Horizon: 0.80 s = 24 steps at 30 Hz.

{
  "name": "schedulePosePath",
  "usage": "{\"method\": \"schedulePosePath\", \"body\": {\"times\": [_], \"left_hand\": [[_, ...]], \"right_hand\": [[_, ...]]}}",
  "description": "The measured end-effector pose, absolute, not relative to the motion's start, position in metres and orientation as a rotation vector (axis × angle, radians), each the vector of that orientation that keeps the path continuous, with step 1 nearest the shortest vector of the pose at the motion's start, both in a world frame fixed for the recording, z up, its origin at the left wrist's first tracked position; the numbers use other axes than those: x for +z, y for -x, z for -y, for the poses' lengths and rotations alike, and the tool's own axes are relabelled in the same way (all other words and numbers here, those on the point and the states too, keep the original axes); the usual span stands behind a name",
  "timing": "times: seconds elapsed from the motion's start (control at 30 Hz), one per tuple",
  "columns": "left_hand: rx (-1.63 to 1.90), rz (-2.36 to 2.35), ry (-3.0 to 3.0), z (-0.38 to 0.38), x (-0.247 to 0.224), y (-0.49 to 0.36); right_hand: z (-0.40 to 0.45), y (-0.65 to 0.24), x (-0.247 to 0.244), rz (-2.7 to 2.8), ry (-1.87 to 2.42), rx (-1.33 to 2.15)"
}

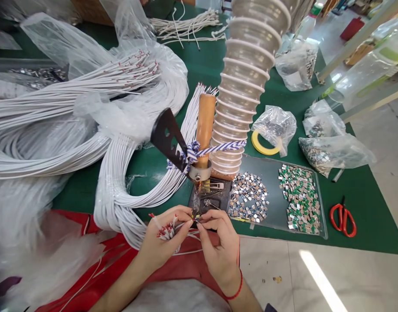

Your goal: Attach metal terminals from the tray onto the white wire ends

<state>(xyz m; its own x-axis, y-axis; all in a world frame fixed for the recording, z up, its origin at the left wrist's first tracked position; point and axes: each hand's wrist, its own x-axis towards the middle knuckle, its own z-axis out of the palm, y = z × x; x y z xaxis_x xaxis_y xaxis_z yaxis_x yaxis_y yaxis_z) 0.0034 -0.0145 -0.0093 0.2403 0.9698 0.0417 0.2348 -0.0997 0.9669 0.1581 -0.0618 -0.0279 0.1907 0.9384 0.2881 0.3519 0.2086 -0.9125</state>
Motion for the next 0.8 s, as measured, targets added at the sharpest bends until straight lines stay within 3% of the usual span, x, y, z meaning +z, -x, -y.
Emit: {"method": "schedulePosePath", "body": {"times": [0.8], "left_hand": [[0.881, -1.012, -1.342, 0.004, -0.015, -0.004]], "right_hand": [[0.061, -0.162, -0.031, 1.282, 1.416, 0.662]]}}
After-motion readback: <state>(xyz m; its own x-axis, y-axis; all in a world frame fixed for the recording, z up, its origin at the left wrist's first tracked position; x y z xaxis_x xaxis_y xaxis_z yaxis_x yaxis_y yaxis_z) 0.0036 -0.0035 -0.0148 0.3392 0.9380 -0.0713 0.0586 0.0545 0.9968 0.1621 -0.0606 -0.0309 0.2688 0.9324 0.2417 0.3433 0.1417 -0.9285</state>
